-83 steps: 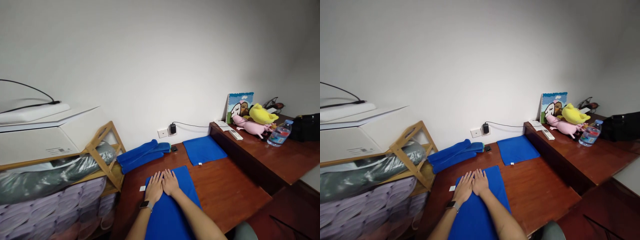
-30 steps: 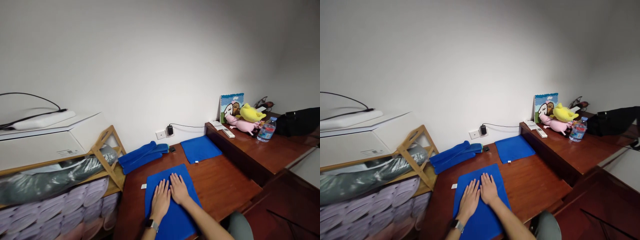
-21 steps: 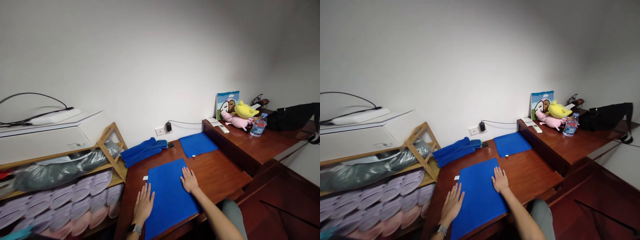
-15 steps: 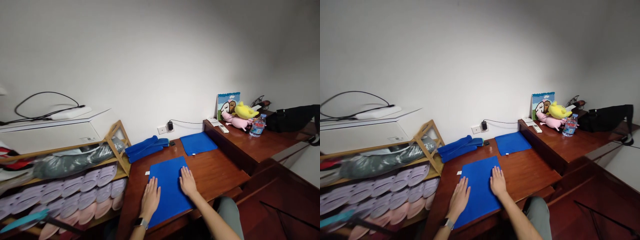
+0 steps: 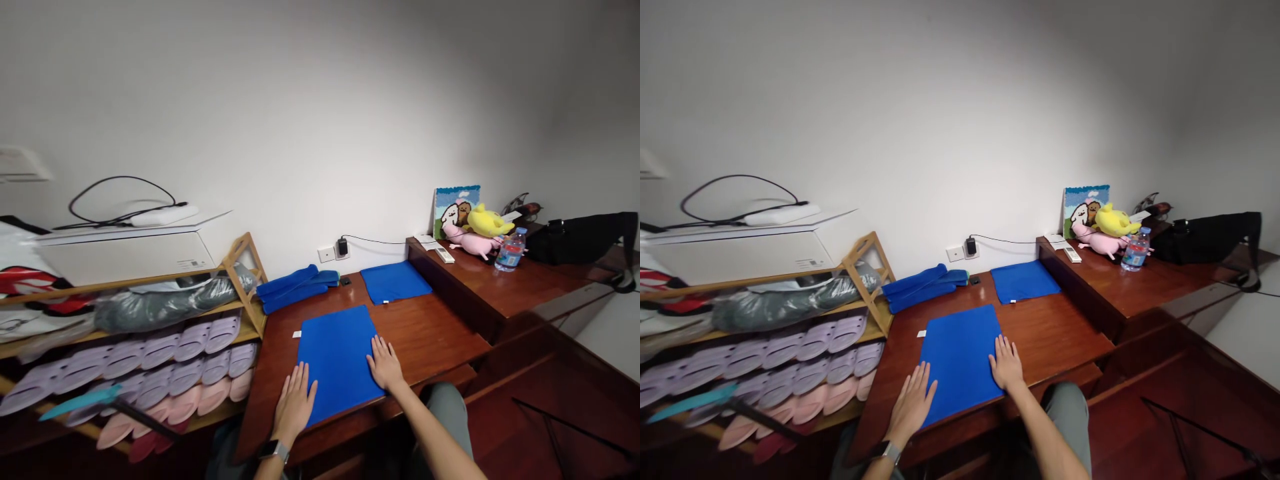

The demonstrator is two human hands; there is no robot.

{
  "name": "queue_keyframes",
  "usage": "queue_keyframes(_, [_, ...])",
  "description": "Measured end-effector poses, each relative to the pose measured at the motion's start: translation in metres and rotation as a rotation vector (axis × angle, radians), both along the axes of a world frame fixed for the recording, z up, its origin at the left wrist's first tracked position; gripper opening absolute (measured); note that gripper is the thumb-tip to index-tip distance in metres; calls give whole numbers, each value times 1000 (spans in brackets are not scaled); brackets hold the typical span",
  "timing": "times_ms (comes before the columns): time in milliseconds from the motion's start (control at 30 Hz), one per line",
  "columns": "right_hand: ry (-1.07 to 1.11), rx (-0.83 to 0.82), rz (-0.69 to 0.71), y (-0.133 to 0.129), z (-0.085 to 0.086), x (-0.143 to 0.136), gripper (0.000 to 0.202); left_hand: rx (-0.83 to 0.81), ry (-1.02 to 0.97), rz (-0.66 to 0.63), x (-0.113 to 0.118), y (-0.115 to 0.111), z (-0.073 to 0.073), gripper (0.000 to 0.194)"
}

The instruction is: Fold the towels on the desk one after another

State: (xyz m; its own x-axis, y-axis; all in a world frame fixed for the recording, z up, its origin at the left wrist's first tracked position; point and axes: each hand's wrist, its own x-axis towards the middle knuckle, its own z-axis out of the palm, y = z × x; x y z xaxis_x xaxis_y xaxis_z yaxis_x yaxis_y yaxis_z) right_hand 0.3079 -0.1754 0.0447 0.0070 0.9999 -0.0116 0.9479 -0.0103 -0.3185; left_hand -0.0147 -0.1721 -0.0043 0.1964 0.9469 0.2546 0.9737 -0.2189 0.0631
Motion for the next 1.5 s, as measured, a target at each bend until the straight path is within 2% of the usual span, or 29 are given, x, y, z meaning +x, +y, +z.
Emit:
queue_keyframes(67, [7, 48, -7, -2, 3, -11, 68, 43, -4, -45, 12, 0, 4, 68])
queue_keyframes(200, [70, 163, 84, -3, 8, -53, 66, 50, -36, -142, 57, 6, 15, 60])
queue_keyframes(267, [100, 150, 132, -2, 7, -71, 65, -3, -41, -155, 75, 9, 17, 58])
queue_keyframes(333, [116, 104, 145, 1, 3, -80, 66, -44, -44, -145, 83, 12, 17, 57])
queue_keyframes(467, [95, 52, 145, 5, -3, -69, 68, -73, -45, -112, 68, 12, 13, 58])
queue_keyframes(667, [-2, 2, 19, 5, -4, -11, 70, -79, -31, 39, 14, 2, 8, 63])
queue_keyframes(767, [-12, -26, -7, 2, -5, 14, 72, -81, -12, 67, -8, -5, 1, 64])
queue_keyframes(867, [16, 1, 15, 1, -6, 23, 71, -32, -5, 32, -14, -9, -5, 65])
queue_keyframes(933, [45, 53, 2, 4, -6, 16, 70, 29, -16, -12, -7, -6, -4, 65])
queue_keyframes(1000, [75, 110, 5, 13, -2, 2, 68, 69, -32, -50, 9, 6, 2, 64])
queue_keyframes(1067, [102, 149, 50, 31, 4, -20, 66, 74, -42, -79, 29, 27, 10, 62])
queue_keyframes(1167, [137, 186, 156, 70, 12, -59, 65, 36, -25, -118, 56, 72, 20, 61])
queue_keyframes(1233, [150, 181, 208, 100, 13, -82, 64, 0, -8, -117, 65, 104, 20, 61])
queue_keyframes(1300, [144, 136, 220, 126, 10, -94, 64, -24, -6, -83, 65, 130, 15, 61])
queue_keyframes(1367, [122, 91, 215, 144, 4, -92, 65, -17, -18, -15, 55, 147, 6, 62])
queue_keyframes(1500, [56, 35, 135, 158, -3, -53, 68, 28, -31, 121, 21, 152, -14, 66])
